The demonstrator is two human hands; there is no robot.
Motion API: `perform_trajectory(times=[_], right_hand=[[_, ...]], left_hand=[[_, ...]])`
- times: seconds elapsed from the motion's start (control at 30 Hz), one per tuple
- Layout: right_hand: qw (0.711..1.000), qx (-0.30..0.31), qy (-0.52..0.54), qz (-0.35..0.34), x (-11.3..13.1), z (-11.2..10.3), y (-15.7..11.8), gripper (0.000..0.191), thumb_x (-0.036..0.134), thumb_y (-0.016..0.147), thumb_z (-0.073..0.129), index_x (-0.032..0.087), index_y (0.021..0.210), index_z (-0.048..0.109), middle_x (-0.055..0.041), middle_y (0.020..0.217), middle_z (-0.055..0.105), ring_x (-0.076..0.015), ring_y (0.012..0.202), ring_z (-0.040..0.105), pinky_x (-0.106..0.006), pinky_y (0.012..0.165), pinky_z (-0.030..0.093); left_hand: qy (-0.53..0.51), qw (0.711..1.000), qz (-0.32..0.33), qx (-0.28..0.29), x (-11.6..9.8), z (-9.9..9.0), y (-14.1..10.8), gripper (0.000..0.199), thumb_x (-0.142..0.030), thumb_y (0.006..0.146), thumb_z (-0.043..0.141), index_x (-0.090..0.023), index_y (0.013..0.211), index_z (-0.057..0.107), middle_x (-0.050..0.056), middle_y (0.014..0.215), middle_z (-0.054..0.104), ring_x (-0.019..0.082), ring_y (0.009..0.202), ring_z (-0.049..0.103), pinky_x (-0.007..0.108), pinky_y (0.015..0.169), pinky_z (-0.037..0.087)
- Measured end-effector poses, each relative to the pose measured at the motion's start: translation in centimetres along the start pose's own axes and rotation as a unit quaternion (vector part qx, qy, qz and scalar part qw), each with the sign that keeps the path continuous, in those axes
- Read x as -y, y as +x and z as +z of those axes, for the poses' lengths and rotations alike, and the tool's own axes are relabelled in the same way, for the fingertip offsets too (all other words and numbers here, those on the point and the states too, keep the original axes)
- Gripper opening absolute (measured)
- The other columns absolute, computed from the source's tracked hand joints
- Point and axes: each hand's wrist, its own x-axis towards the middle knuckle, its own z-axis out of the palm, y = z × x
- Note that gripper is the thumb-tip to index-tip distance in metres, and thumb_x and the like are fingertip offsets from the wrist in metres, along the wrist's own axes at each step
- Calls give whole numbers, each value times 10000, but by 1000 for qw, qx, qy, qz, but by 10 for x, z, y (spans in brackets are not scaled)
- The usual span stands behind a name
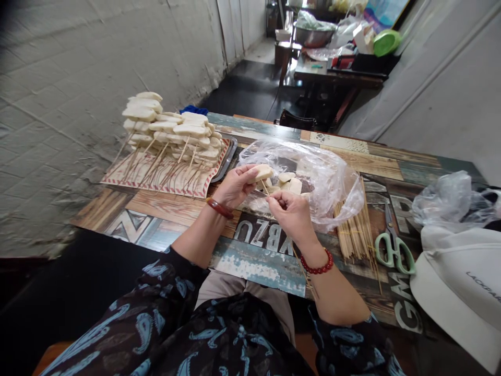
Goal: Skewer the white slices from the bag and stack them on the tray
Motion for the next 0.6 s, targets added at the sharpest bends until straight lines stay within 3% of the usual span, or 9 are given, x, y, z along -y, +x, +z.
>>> perform_trajectory(times=[0.47, 0.6], right_hand=[[1000, 1, 22, 17, -1, 1, 2, 248, 341, 790, 592, 141, 708, 712, 25, 536, 503, -93, 493, 387, -235, 479, 293], [1000, -3, 15, 12, -3, 2, 3, 243, 340, 793, 590, 144, 710, 708, 24, 537, 508, -96, 494, 395, -235, 482, 299]], left_hand=[[8, 1000, 18, -1, -2, 8, -5, 470, -329, 517, 931, -110, 885, 738, 58, 837, 742, 95, 701, 635, 179, 592, 419], [20, 1000, 22, 8, 1, 7, -4, 488, -361, 528, 926, -107, 900, 737, 70, 825, 736, 98, 675, 624, 180, 550, 380]])
